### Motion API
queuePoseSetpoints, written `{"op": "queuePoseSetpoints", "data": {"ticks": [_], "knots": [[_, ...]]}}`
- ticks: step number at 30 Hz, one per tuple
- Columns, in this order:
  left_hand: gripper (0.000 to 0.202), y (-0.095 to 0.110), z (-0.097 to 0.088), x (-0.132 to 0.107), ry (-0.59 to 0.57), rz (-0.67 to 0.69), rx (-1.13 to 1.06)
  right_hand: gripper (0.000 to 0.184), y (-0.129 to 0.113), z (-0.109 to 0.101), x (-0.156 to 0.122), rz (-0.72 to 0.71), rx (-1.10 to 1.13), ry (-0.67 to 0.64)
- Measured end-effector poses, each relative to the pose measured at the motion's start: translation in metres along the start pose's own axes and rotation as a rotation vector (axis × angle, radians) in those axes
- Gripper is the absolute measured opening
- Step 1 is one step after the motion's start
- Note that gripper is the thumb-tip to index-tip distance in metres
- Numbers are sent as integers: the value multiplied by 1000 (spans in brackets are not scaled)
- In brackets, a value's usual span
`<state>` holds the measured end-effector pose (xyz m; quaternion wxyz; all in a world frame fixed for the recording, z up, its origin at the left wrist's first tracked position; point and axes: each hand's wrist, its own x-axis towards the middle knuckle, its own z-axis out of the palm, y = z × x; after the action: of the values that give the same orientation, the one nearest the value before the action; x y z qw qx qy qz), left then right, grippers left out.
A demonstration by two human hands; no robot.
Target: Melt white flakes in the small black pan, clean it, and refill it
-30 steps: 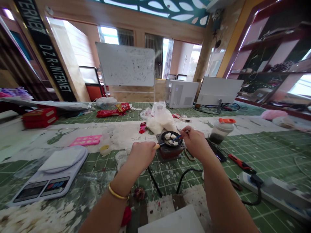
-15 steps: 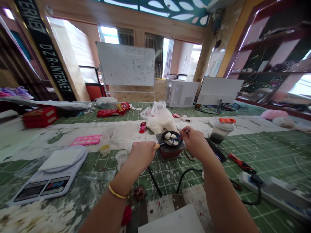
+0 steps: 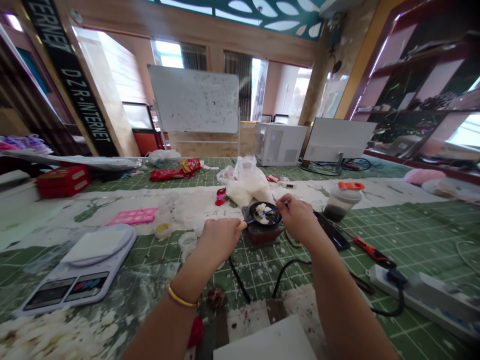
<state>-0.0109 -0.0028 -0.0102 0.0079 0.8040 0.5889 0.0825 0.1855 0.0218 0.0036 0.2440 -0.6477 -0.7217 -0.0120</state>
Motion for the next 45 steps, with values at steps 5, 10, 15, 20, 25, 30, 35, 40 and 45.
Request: {"op": "queuePoseSetpoints", "data": {"ticks": [5,10,15,20,25,30,35,40,45], "knots": [[20,0,0,-1,2,5,7,20,0,-2,-2,7,9,-15],[21,1,-1,-1,11,15,9,21,-2,0,-1,23,-37,1],[21,0,0,1,-7,12,12,20,-2,-2,-3,-4,1,-23],[20,1,-1,0,-14,-1,1,21,-3,2,-1,-16,-16,3],[22,2,-3,-1,-26,-6,1,19,-3,0,-2,-12,26,-26],[20,1,-2,-1,-15,-4,2,20,-4,2,-1,1,-24,6],[23,1,-1,-1,-11,3,-4,19,-2,-2,-2,-2,26,-30],[22,2,-3,-1,-17,-5,-6,20,-3,0,-1,7,0,-7],[21,2,-3,-2,-14,5,-9,20,-2,1,-2,-5,-8,-11]]}}
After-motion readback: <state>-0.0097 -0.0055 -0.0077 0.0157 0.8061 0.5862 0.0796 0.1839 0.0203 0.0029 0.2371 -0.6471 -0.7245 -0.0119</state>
